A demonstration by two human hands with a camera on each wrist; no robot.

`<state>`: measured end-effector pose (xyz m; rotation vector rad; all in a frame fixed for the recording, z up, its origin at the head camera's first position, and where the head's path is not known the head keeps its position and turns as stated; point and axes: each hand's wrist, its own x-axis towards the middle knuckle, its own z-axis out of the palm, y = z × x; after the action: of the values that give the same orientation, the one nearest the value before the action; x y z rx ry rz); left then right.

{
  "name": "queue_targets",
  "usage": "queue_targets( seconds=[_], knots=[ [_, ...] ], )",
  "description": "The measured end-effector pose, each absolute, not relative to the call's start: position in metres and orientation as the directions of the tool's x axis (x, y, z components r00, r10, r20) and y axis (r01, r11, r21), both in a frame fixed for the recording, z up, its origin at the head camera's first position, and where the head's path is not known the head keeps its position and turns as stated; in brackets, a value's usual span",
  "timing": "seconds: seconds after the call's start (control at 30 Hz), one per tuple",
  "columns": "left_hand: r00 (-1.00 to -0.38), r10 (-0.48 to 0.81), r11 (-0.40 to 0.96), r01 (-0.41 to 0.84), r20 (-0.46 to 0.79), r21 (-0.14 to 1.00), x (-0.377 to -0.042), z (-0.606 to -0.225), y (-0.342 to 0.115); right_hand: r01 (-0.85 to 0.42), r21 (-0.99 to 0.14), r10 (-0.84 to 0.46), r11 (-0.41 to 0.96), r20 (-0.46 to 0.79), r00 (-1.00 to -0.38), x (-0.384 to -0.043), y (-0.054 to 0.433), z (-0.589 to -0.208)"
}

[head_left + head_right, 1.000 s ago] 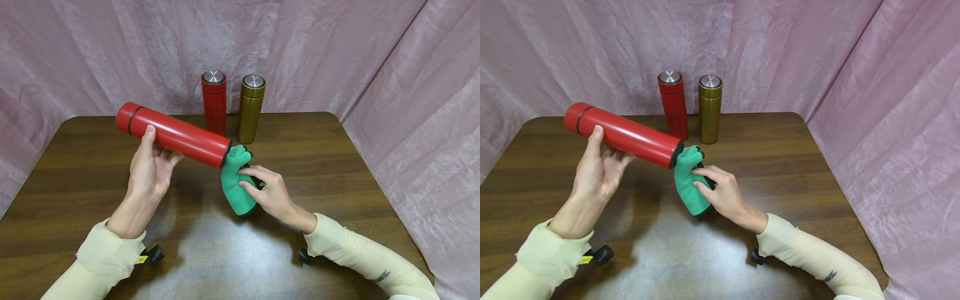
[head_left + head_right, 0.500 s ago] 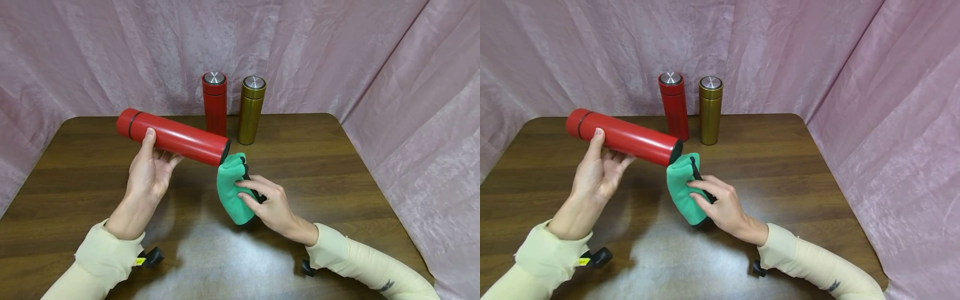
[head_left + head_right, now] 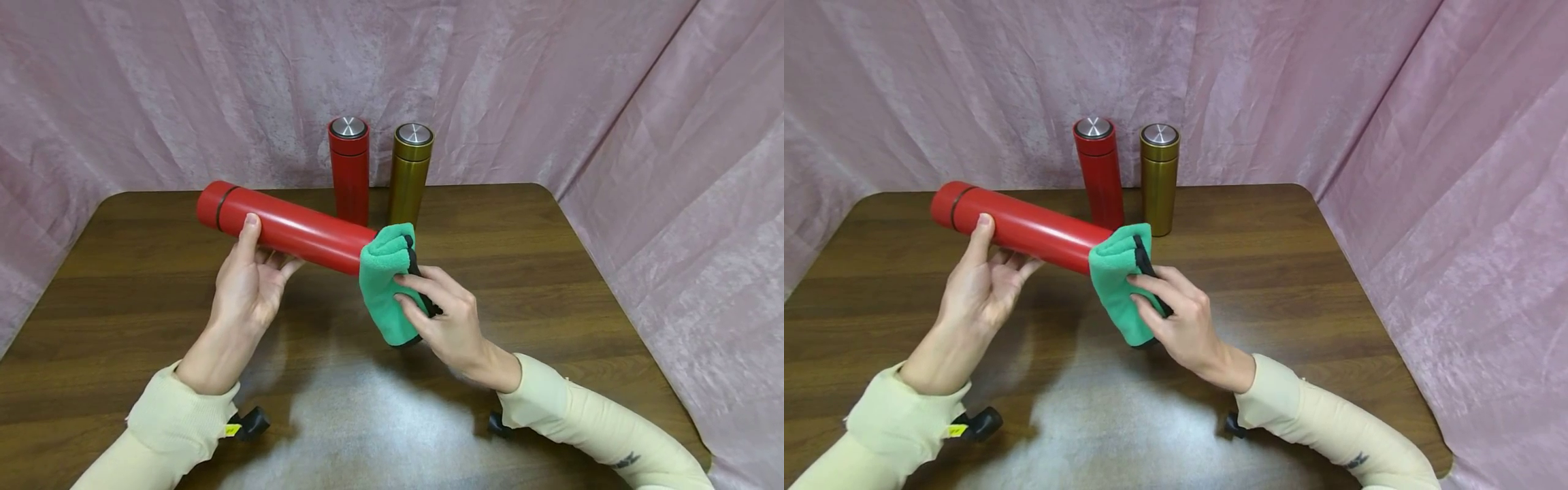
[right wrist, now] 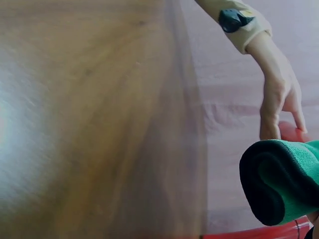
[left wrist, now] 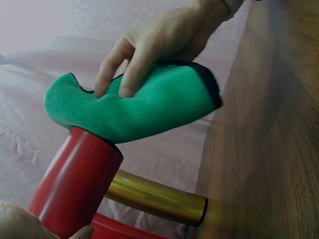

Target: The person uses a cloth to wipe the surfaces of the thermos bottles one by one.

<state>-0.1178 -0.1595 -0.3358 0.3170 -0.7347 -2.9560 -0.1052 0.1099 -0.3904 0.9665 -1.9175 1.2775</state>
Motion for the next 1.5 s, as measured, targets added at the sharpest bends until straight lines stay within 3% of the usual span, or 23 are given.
queue_targets(
  seconds=[0.37,0.67,0.97,1.27,1.5],
  knots=[
    [-0.979,-0.137,-0.870,0.047,-0.151,0.490,-0.117,-0.336,-0.160,-0.781,-0.510,-0.186,0.360,0.781,-0.596,-0.123,0.113,-0.376],
    [-0.979,-0.144,-0.867,0.056,-0.142,0.495,-0.118,-0.337,-0.160,-0.726,-0.575,-0.220,0.377,0.706,-0.673,-0.133,0.115,-0.391],
    [-0.977,-0.141,-0.879,0.048,-0.163,0.474,-0.118,-0.336,-0.161,-0.669,-0.628,-0.280,0.397,0.612,-0.740,-0.121,0.113,-0.406],
    [-0.972,-0.131,-0.892,0.029,-0.195,0.452,-0.118,-0.335,-0.160,-0.685,-0.615,-0.338,0.390,0.596,-0.728,-0.103,0.114,-0.410],
    [-0.966,-0.136,-0.897,0.026,-0.220,0.441,-0.119,-0.334,-0.159,-0.753,-0.566,-0.358,0.336,0.662,-0.658,-0.090,0.114,-0.410]
  ],
)
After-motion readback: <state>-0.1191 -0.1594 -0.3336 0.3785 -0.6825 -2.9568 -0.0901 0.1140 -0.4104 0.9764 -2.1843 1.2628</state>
